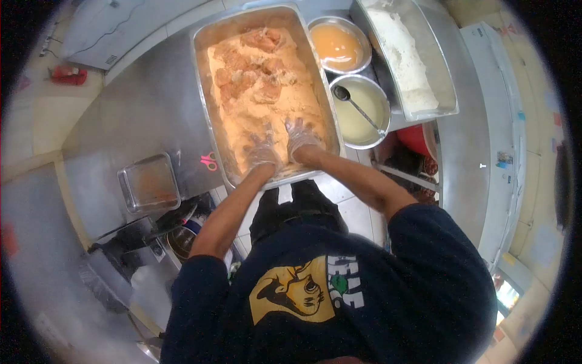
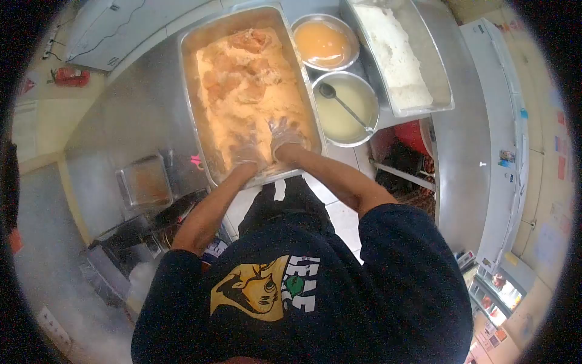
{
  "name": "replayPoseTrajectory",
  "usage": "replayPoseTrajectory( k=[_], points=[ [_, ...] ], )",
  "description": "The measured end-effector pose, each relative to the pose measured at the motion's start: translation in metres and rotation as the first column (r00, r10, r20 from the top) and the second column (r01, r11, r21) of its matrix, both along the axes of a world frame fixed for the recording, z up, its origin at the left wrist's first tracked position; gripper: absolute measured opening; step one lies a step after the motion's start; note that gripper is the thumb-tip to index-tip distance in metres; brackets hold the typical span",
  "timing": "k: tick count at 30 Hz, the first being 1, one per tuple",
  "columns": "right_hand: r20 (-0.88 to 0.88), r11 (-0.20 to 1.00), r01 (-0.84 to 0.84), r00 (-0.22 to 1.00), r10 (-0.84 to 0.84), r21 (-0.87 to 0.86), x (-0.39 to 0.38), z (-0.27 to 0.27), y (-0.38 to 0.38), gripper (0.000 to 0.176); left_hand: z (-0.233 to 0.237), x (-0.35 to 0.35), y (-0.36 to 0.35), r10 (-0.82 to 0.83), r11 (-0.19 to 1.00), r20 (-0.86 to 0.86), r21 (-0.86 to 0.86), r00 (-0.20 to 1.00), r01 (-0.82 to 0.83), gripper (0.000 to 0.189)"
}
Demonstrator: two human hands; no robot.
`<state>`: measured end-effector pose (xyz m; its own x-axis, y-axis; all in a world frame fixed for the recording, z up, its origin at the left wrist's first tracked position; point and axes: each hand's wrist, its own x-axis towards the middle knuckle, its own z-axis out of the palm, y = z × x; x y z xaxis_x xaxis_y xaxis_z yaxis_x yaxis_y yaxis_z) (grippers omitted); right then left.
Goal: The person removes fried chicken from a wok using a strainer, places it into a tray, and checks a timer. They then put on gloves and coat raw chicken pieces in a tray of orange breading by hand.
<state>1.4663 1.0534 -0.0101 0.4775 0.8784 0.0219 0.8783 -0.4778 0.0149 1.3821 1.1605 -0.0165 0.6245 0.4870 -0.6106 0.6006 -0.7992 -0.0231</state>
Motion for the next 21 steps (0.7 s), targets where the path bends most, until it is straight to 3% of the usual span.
replayPoseTrajectory(
  k=[2,3,4,5,6,8,9,10,11,14,15,16,17,19,20,21],
  points=[
    [-0.079,0.98,0.181,0.979,-0.188,-0.086,0.004,-0.021,0.005,0.037,-0.027,-0.006,0.003,0.034,0.998,-0.039,0.055,0.999,-0.032,0.108],
    [-0.324,0.968,0.026,0.94,-0.109,-0.25,0.028,-0.021,0.005,0.038,-0.016,-0.01,0.018,0.185,0.957,0.105,-0.245,0.977,-0.155,0.107],
    [-0.543,0.928,-0.178,0.839,-0.03,-0.326,0.052,-0.007,0.006,0.039,-0.003,-0.007,0.03,0.266,0.902,0.168,-0.392,0.949,-0.183,0.106],
    [-0.63,0.888,-0.27,0.776,-0.027,-0.371,0.061,0.009,0.007,0.04,0.01,-0.004,0.041,0.353,0.821,0.207,-0.535,0.912,-0.196,0.105],
    [-0.636,0.865,-0.306,0.771,-0.019,-0.397,0.065,0.029,0.005,0.041,0.024,-0.002,0.047,0.262,0.842,0.174,-0.522,0.949,-0.137,0.109],
    [-0.476,0.875,-0.264,0.878,0.045,-0.405,0.045,0.053,-0.004,0.044,0.053,-0.004,0.043,0.173,0.851,0.122,-0.518,0.977,-0.086,0.113],
    [-0.339,0.91,-0.212,0.937,0.086,-0.355,0.029,0.055,-0.008,0.045,0.066,0.0,0.035,-0.008,0.953,0.132,-0.299,0.991,0.047,0.106],
    [-0.103,0.961,-0.165,0.984,0.145,-0.224,0.019,0.038,-0.008,0.04,0.079,0.005,0.027,-0.17,0.983,0.085,-0.06,0.982,0.176,0.1],
    [0.139,0.99,-0.115,0.982,0.124,-0.077,0.01,0.02,-0.008,0.036,0.066,0.007,0.015,-0.191,0.981,0.073,0.048,0.979,0.188,0.096],
    [0.216,0.991,-0.13,0.967,0.136,-0.044,0.013,-0.006,0.013,0.027,0.008,0.015,-0.004,-0.128,0.992,0.145,0.037,0.981,0.124,0.086],
    [0.035,0.92,-0.247,0.962,0.27,-0.303,0.026,-0.003,0.022,0.029,0.01,0.018,0.002,-0.091,0.992,0.143,-0.076,0.986,0.102,0.083],
    [-0.185,0.769,-0.381,0.924,0.334,-0.513,0.027,0.0,0.025,0.031,0.011,0.02,0.01,-0.067,0.976,0.104,-0.198,0.992,0.087,0.079],
    [-0.175,0.771,-0.378,0.925,0.337,-0.512,0.035,0.004,0.027,0.031,0.018,0.025,0.021,-0.06,0.948,0.061,-0.308,0.996,0.076,0.076],
    [-0.522,0.804,-0.369,0.849,0.086,-0.467,0.051,0.011,0.023,0.03,0.034,0.035,0.044,-0.156,0.923,-0.049,-0.363,0.987,0.128,0.076],
    [-0.521,0.804,-0.367,0.849,0.084,-0.468,0.059,0.013,0.016,0.03,0.034,0.031,0.047,-0.206,0.906,-0.109,-0.398,0.972,0.147,0.076],
    [-0.607,0.878,-0.337,0.792,0.069,-0.339,0.068,0.015,0.006,0.029,0.033,0.027,0.05,-0.258,0.885,-0.166,-0.435,0.952,0.164,0.076]
  ],
)
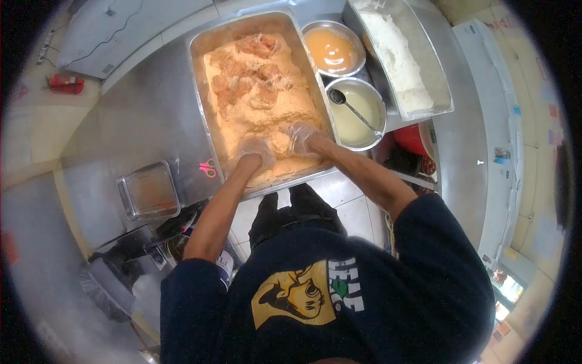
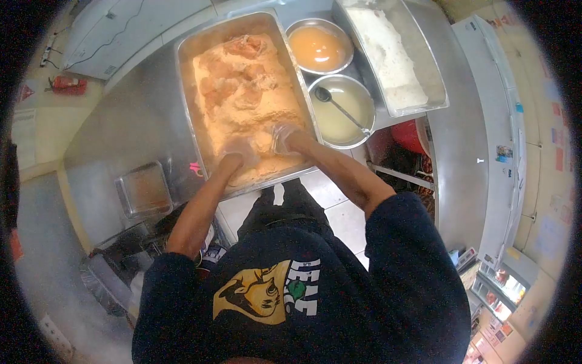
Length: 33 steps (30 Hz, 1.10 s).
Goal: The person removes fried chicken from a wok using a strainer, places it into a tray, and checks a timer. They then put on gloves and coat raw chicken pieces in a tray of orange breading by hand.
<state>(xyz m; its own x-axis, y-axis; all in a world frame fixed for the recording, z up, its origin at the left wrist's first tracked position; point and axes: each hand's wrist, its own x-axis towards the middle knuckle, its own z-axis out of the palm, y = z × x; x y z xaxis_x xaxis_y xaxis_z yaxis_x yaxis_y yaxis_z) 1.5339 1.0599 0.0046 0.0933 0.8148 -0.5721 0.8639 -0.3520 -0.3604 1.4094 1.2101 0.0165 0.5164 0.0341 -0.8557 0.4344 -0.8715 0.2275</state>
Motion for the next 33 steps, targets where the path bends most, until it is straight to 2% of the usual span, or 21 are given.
replayPoseTrajectory(
  k=[2,3,5,8,10,11,13,14,16,17,18,20,21,22,23,24,25,26,28,32,33],
  points=[
    [-0.125,0.991,0.095,0.989,-0.083,0.093,-0.005,0.005,-0.009,0.028,0.0,-0.027,-0.017,0.025,0.961,0.255,0.259,0.967,-0.093,0.079],
    [0.324,0.92,-0.03,0.94,-0.107,0.391,-0.025,0.012,-0.018,0.027,-0.003,-0.039,-0.028,0.023,0.933,0.335,0.332,0.942,-0.141,0.081],
    [0.675,0.78,-0.272,0.696,-0.245,0.564,-0.053,0.02,-0.015,0.026,-0.026,-0.044,-0.045,-0.028,0.878,0.476,0.432,0.879,-0.206,0.079],
    [0.546,0.92,0.105,0.777,-0.313,0.377,-0.068,0.0,0.01,0.027,-0.071,-0.041,-0.033,-0.087,0.867,0.669,0.416,0.738,-0.275,0.076],
    [0.153,0.991,0.019,0.987,-0.04,0.133,-0.039,-0.047,0.018,0.029,-0.085,-0.037,-0.014,0.023,0.926,0.713,0.248,0.701,-0.284,0.074],
    [0.162,0.99,0.018,0.986,-0.041,0.139,-0.02,-0.043,0.025,0.029,-0.053,-0.03,-0.003,0.359,0.922,0.565,-0.091,0.743,-0.376,0.074],
    [-0.01,0.98,-0.095,0.995,0.094,-0.175,-0.005,-0.018,0.037,0.03,-0.043,-0.03,0.016,0.329,0.939,0.456,-0.067,0.827,-0.337,0.076],
    [-0.008,0.98,-0.102,0.995,0.102,-0.17,-0.003,0.008,0.034,0.03,-0.035,-0.026,0.026,0.295,0.954,0.35,-0.051,0.889,-0.297,0.078],
    [0.425,0.949,0.005,0.893,-0.146,0.315,-0.008,0.051,0.012,0.04,0.04,-0.027,0.02,0.245,0.948,0.401,0.089,0.882,-0.304,0.079],
    [0.414,0.954,0.018,0.899,-0.147,0.3,-0.005,0.044,0.006,0.04,0.061,-0.032,0.009,0.183,0.927,0.436,0.222,0.881,-0.302,0.081],
    [0.309,0.952,0.043,0.941,-0.141,0.304,0.0,0.029,0.002,0.038,0.041,-0.039,-0.004,0.187,0.933,0.411,0.21,0.892,-0.293,0.081],
    [0.201,0.946,0.066,0.97,-0.135,0.316,-0.017,-0.014,-0.001,0.037,-0.031,-0.049,-0.018,-0.023,0.867,0.591,0.414,0.806,-0.279,0.081],
    [0.43,0.96,-0.091,0.902,-0.033,0.264,-0.024,-0.048,0.005,0.037,-0.059,-0.05,-0.018,-0.149,0.834,0.672,0.48,0.726,-0.273,0.098],
    [0.634,0.956,-0.23,0.771,0.065,0.183,-0.032,-0.083,0.011,0.036,-0.039,-0.038,-0.012,-0.139,0.828,0.675,0.481,0.725,-0.288,0.098],
    [0.376,0.983,-0.168,0.918,0.126,0.08,-0.025,-0.042,0.018,0.046,-0.004,-0.029,-0.01,0.021,0.955,0.512,0.245,0.859,-0.17,0.099],
    [0.063,0.995,-0.072,0.995,0.076,-0.071,-0.02,0.006,0.026,0.057,0.006,-0.029,-0.007,0.092,0.982,0.45,0.109,0.888,-0.157,0.095],
    [-0.178,0.965,0.009,0.982,-0.057,-0.262,-0.014,0.057,0.035,0.068,0.016,-0.028,-0.004,0.163,0.986,0.368,-0.03,0.916,-0.163,0.09],
    [-0.043,0.987,0.047,0.998,-0.054,-0.152,-0.019,0.057,0.028,0.065,0.025,-0.027,0.0,0.226,0.969,0.268,-0.157,0.937,-0.189,0.086],
    [0.339,0.98,0.085,0.93,-0.143,0.179,-0.032,0.052,0.011,0.055,0.02,-0.033,-0.016,0.123,0.926,0.355,0.295,0.927,-0.236,0.077],
    [0.528,0.967,0.09,0.824,-0.205,0.236,-0.065,0.027,0.01,0.059,-0.006,-0.029,-0.044,0.062,0.917,0.362,0.348,0.93,-0.196,0.066],
    [0.618,0.967,-0.046,0.777,-0.123,0.251,-0.064,0.004,0.011,0.061,-0.014,-0.028,-0.042,0.054,0.908,0.401,0.362,0.914,-0.212,0.064]
  ],
)
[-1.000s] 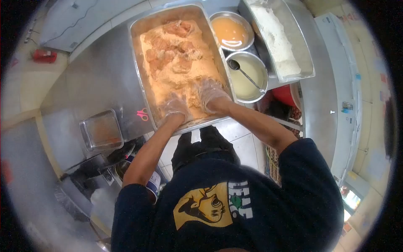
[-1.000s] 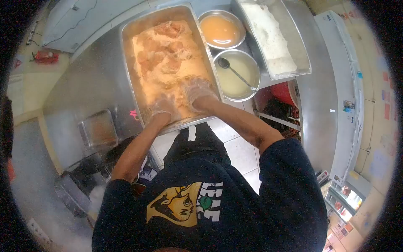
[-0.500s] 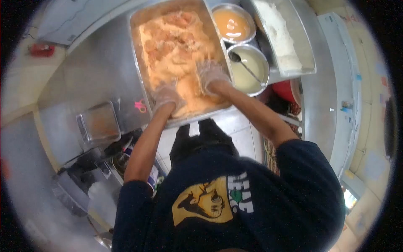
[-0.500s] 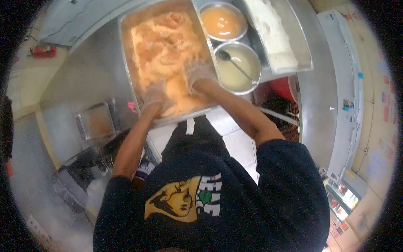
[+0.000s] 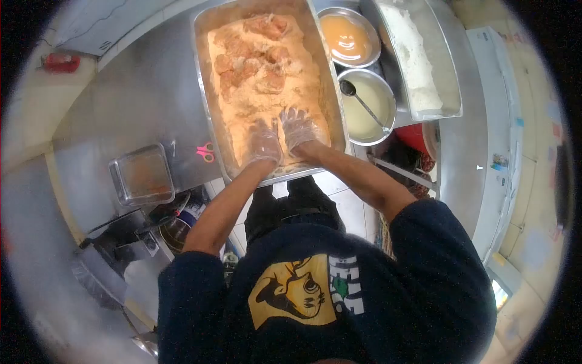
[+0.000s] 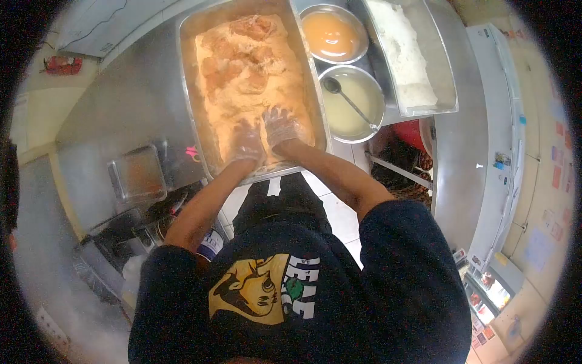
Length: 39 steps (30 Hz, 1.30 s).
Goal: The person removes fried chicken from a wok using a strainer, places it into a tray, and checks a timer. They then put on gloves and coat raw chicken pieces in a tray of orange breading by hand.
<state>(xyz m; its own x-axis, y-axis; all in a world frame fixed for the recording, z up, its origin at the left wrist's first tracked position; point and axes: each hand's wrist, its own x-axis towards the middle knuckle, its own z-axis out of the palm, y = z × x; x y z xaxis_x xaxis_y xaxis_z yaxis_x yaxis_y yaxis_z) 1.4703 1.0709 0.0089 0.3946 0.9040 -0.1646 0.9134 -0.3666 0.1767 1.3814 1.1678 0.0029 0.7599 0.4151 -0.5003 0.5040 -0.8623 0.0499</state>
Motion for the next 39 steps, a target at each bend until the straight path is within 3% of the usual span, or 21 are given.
replayPoseTrajectory(
  k=[2,3,4,5,6,7,9,10,11,13,14,16,18,20,22,25,27,31,34,37,39],
  points=[
    [0.112,0.995,-0.098,0.989,0.097,0.004,-0.001,-0.039,0.0,0.062,-0.009,-0.001,0.009,0.069,0.994,0.092,-0.092,0.993,-0.06,0.06],
    [-0.224,0.997,0.05,0.973,-0.063,-0.063,0.008,-0.053,0.011,0.06,-0.007,-0.003,0.018,0.168,0.967,0.141,-0.214,0.976,-0.136,0.059],
    [-0.526,0.971,0.164,0.818,-0.233,-0.176,0.018,-0.06,0.016,0.058,-0.004,-0.005,0.031,0.29,0.9,0.16,-0.38,0.943,-0.213,0.057],
    [-0.522,0.969,0.172,0.818,-0.242,-0.179,0.032,-0.054,0.018,0.058,-0.002,-0.006,0.044,0.337,0.836,0.134,-0.498,0.932,-0.231,0.056],
    [-0.59,0.908,-0.034,0.77,-0.243,-0.418,0.048,-0.038,0.023,0.051,-0.012,-0.003,0.052,0.138,0.888,0.178,-0.458,0.974,-0.042,0.058],
    [-0.585,0.873,-0.113,0.782,-0.217,-0.474,0.049,-0.009,0.024,0.051,-0.022,-0.001,0.061,-0.058,0.901,0.232,-0.408,0.971,0.151,0.06],
    [-0.591,0.779,-0.271,0.792,-0.153,-0.565,0.05,0.052,0.028,0.051,0.073,0.011,0.065,-0.14,0.955,-0.21,-0.286,0.967,0.077,0.066],
    [-0.473,0.885,-0.161,0.878,-0.073,-0.436,0.038,0.077,0.018,0.055,0.109,0.016,0.05,-0.213,0.963,-0.315,-0.227,0.925,0.144,0.055],
    [-0.331,0.958,-0.078,0.943,-0.018,-0.275,0.028,0.089,0.012,0.059,0.101,0.019,0.04,-0.213,0.964,-0.313,-0.224,0.926,0.146,0.055],
    [-0.228,0.962,-0.002,0.972,-0.063,-0.272,0.0,0.044,0.009,0.062,0.038,0.005,0.017,-0.162,0.979,-0.301,-0.168,0.94,0.115,0.057],
    [-0.125,0.961,0.075,0.986,-0.111,-0.266,-0.012,0.02,0.005,0.066,-0.042,-0.019,0.0,0.009,0.988,0.239,0.146,0.971,-0.045,0.047],
    [-0.091,0.995,0.056,0.994,-0.064,-0.082,-0.007,-0.007,-0.002,0.055,-0.048,-0.019,0.001,-0.101,0.97,0.369,0.245,0.924,0.008,0.047],
    [-0.061,0.994,0.047,0.997,-0.041,0.095,-0.005,-0.016,-0.004,0.046,-0.036,-0.006,0.012,-0.128,0.982,0.278,0.168,0.952,0.083,0.051],
    [-0.434,0.856,-0.301,0.895,0.102,-0.42,0.021,0.001,0.022,0.039,-0.013,0.003,0.027,-0.186,0.982,0.12,0.065,0.975,0.179,0.054],
    [-0.528,0.88,-0.256,0.849,0.006,-0.401,0.045,-0.034,0.021,0.038,-0.021,0.005,0.047,-0.242,0.97,0.009,-0.008,0.97,0.242,0.055],
    [-0.671,0.917,-0.055,0.698,-0.249,-0.396,0.064,0.041,0.021,0.036,-0.029,0.02,0.086,-0.335,0.875,-0.186,-0.426,0.924,0.231,0.05],
    [-0.653,0.928,0.114,0.68,-0.334,-0.355,0.057,0.101,0.024,0.036,0.079,0.02,0.071,-0.215,0.946,-0.346,-0.307,0.913,0.107,0.046],
    [-0.264,0.986,0.11,0.962,-0.074,0.127,0.006,0.025,-0.012,0.039,0.022,-0.006,0.015,-0.009,1.0,-0.022,-0.007,1.0,0.009,0.043],
    [-0.068,0.997,0.031,0.997,-0.026,0.064,0.0,-0.017,0.0,0.048,0.011,-0.001,0.007,-0.188,0.963,0.243,0.236,0.952,0.129,0.037],
    [-0.307,0.98,0.143,0.935,-0.181,-0.142,0.023,-0.044,0.01,0.058,0.012,0.009,0.019,-0.022,0.992,0.226,-0.117,0.974,0.049,0.036],
    [-0.528,0.953,0.047,0.824,-0.207,-0.301,0.035,-0.036,0.017,0.052,0.015,0.014,0.036,0.083,0.944,0.183,-0.329,0.98,-0.019,0.035]
  ],
)
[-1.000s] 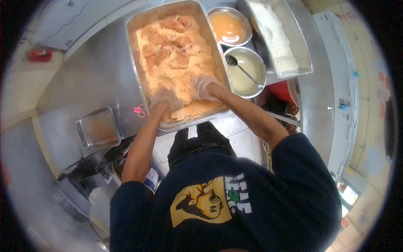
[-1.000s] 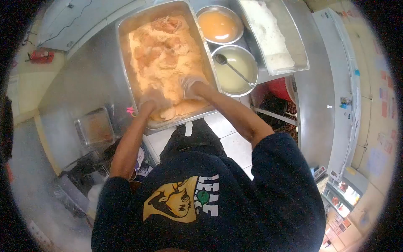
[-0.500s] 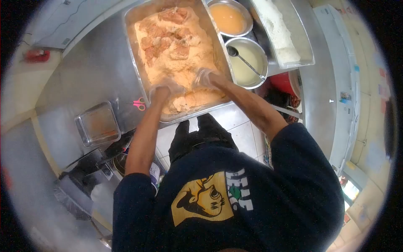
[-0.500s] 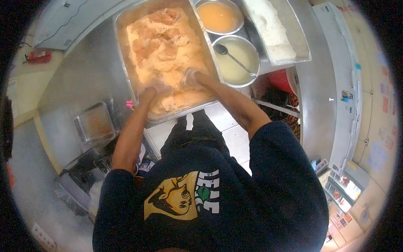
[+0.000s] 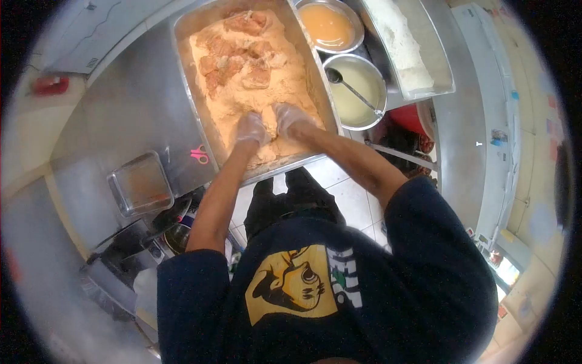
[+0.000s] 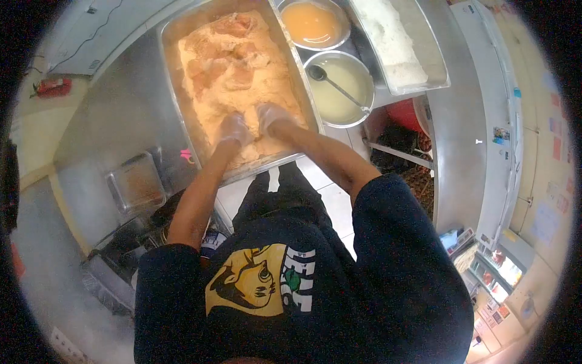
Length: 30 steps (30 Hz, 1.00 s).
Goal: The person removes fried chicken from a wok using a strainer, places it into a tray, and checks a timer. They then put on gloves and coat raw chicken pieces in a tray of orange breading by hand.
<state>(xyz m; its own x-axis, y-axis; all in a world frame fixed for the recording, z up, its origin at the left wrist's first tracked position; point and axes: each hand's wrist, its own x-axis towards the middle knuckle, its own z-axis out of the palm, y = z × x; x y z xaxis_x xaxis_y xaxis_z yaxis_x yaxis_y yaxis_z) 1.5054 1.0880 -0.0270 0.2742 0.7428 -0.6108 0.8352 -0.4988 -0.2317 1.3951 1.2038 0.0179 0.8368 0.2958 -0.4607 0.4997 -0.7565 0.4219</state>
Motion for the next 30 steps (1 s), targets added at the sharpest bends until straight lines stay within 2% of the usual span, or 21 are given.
replayPoseTrajectory(
  k=[1,2,4,5,6,7,8,9,10,11,12,13,15,18,20,21,22,23,24,28,30],
  points=[
    [-0.093,0.999,-0.015,0.996,0.011,-0.039,0.001,0.009,0.003,0.05,-0.047,0.002,0.012,-0.029,0.998,0.072,0.063,0.997,0.025,0.043],
    [-0.028,0.999,0.035,0.999,-0.034,0.034,0.0,0.023,-0.004,0.047,-0.026,0.002,0.016,-0.027,0.997,0.076,0.073,0.997,0.021,0.043],
    [0.094,0.977,0.113,0.987,-0.132,0.184,0.004,0.056,-0.023,0.042,0.043,0.008,0.015,-0.033,0.998,-0.286,-0.06,0.958,0.017,0.073],
    [0.144,0.956,0.14,0.973,-0.182,0.257,0.002,0.069,-0.032,0.04,0.057,0.001,0.002,-0.023,0.998,-0.282,-0.057,0.959,0.007,0.073],
    [0.187,0.931,0.164,0.954,-0.233,0.327,-0.003,0.076,-0.039,0.038,0.068,-0.01,-0.015,0.082,0.992,-0.294,0.118,0.952,-0.049,0.088],
    [0.183,0.934,0.158,0.957,-0.225,0.322,-0.014,0.074,-0.045,0.038,0.073,-0.021,-0.028,0.184,0.953,-0.297,0.286,0.937,-0.096,0.105],
    [0.33,0.972,-0.042,0.943,-0.038,0.232,-0.024,0.068,-0.051,0.023,0.07,-0.029,-0.033,0.186,0.954,-0.301,0.284,0.935,-0.099,0.105],
    [0.46,0.962,-0.236,0.875,0.151,0.134,-0.034,0.061,-0.058,0.018,0.062,-0.033,-0.037,0.25,0.963,-0.346,0.183,0.904,-0.197,0.114],
    [0.479,0.962,-0.245,0.863,0.157,0.125,-0.037,0.038,-0.055,0.019,0.05,-0.031,-0.036,0.31,0.95,-0.386,0.088,0.869,-0.299,0.123],
    [0.373,0.977,-0.121,0.927,0.047,0.177,-0.04,0.012,-0.053,0.019,0.031,-0.029,-0.029,0.373,0.923,-0.364,0.054,0.854,-0.38,0.126],
    [0.257,0.982,-0.013,0.966,-0.036,0.186,-0.038,-0.007,-0.048,0.021,0.003,-0.032,-0.026,0.383,0.92,-0.353,0.058,0.854,-0.389,0.126],
    [0.175,0.984,0.04,0.982,-0.071,0.173,-0.033,-0.02,-0.043,0.022,-0.031,-0.033,-0.023,0.32,0.941,-0.297,-0.01,0.9,-0.338,0.125],
    [0.047,0.986,0.051,0.997,-0.06,0.159,-0.023,-0.027,-0.039,0.025,-0.106,-0.024,-0.007,0.04,0.958,-0.312,-0.257,0.949,-0.124,0.111],
    [-0.024,0.971,-0.035,0.999,0.042,0.238,-0.002,-0.011,-0.052,0.03,-0.094,-0.043,0.019,0.209,0.714,-0.155,-0.651,0.966,-0.259,0.043],
    [0.086,0.931,-0.127,0.991,0.104,0.342,-0.002,-0.011,-0.069,0.033,-0.046,-0.056,0.012,0.067,0.947,0.154,-0.322,0.986,-0.014,0.069],
    [-0.066,0.959,-0.138,0.985,0.159,0.25,0.006,0.02,-0.074,0.047,-0.085,-0.07,0.013,0.223,0.935,0.01,-0.286,0.975,-0.211,0.071],
    [-0.211,0.921,0.127,0.976,-0.051,0.368,-0.006,-0.094,-0.09,0.059,-0.07,-0.067,-0.001,0.314,0.902,0.09,-0.34,0.945,-0.267,0.065],
    [-0.184,0.946,-0.002,0.981,0.066,0.324,-0.007,-0.065,-0.079,0.056,-0.06,-0.063,-0.009,0.305,0.898,0.072,-0.355,0.95,-0.262,0.065],
    [-0.181,0.942,-0.033,0.978,0.099,0.335,-0.007,-0.06,-0.068,0.053,-0.056,-0.055,-0.008,0.27,0.9,0.044,-0.365,0.962,-0.236,0.065],
    [-0.206,0.93,-0.076,0.966,0.159,0.359,0.0,-0.067,-0.042,0.043,-0.043,-0.034,0.005,0.187,0.835,-0.127,-0.501,0.974,-0.226,0.065],
    [-0.217,0.935,-0.104,0.959,0.185,0.338,0.004,-0.064,-0.039,0.04,-0.039,-0.027,0.011,0.179,0.833,-0.164,-0.5,0.97,-0.238,0.064]
  ],
)
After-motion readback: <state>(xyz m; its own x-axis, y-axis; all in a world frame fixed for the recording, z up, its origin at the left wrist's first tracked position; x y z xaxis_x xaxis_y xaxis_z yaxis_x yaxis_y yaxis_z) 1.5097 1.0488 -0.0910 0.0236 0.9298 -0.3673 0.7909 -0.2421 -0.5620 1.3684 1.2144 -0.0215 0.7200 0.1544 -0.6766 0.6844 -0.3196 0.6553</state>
